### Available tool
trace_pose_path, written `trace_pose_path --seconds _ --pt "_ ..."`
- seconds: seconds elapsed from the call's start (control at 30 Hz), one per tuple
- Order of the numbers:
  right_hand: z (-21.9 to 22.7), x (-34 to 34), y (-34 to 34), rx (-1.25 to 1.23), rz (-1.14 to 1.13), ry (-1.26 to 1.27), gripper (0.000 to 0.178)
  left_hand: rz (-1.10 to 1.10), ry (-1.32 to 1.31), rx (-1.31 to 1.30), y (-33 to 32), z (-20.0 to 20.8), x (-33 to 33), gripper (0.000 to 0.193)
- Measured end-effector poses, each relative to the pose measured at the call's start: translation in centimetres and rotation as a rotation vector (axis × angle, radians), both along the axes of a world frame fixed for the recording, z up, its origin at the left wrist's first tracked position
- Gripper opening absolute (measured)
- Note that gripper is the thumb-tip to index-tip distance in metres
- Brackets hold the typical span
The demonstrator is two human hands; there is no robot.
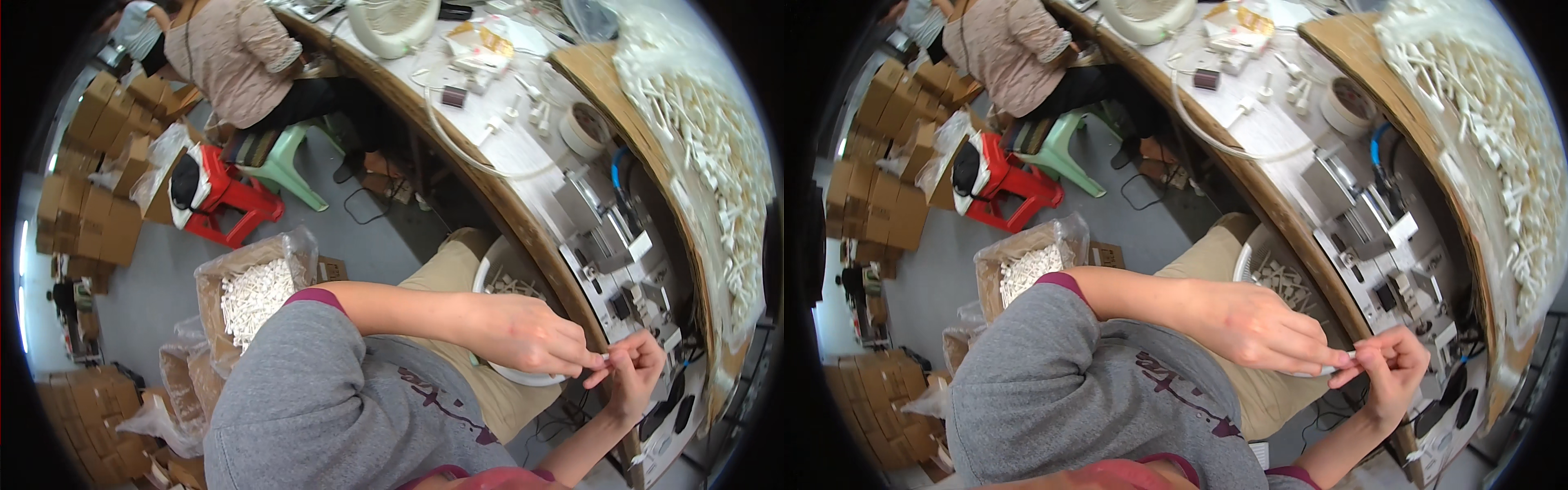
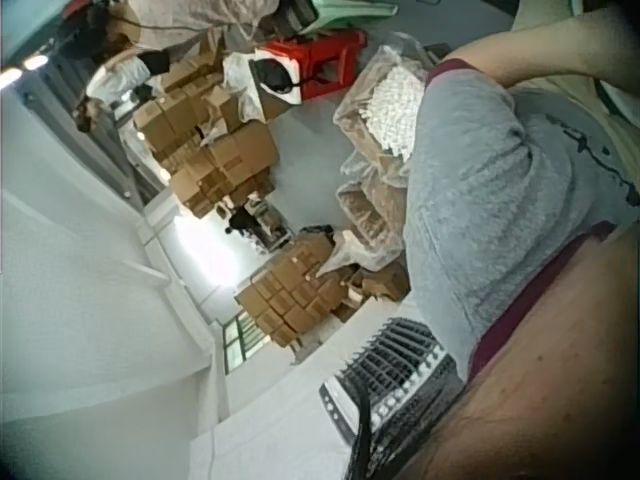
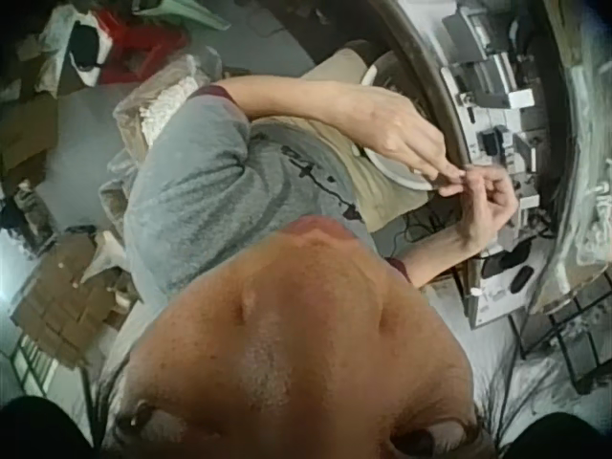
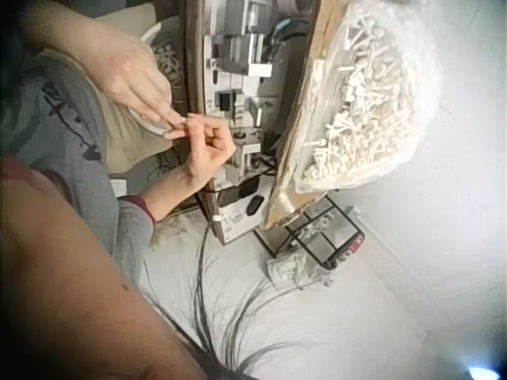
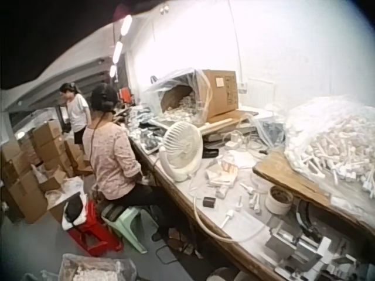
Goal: Assembling small white plastic components using a pneumatic press machine at a workshop station.
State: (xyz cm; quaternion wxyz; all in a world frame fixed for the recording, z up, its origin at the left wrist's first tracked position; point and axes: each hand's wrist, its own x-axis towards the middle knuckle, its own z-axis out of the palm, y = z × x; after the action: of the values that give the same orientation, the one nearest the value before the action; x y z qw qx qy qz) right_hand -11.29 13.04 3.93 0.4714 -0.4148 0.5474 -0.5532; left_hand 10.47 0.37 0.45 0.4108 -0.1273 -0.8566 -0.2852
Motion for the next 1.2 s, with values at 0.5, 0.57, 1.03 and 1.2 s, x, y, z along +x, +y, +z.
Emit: trace_pose_path --seconds 0.5,0.57,1.03,1.2 --pt "-4.8 2.7 1.0 -0.056 -0.394 -0.036 0.031 0.222 0.159 -0.041 0.3 -0.2 1.0 0.019" --pt "-8.5 2.7 1.8 0.094 -0.340 0.034 0.027 0.292 0.154 -0.032 0.6 -0.6 2.1 0.019" --pt "-21.4 9.0 5.8 0.147 0.307 1.056 0.051 0.310 0.078 -0.056 1.6 0.0 2.2 0.023" --pt "-24.0 9.2 6.0 0.306 0.351 1.071 0.056 0.259 0.028 -0.090 1.5 1.4 -0.6 0.021"
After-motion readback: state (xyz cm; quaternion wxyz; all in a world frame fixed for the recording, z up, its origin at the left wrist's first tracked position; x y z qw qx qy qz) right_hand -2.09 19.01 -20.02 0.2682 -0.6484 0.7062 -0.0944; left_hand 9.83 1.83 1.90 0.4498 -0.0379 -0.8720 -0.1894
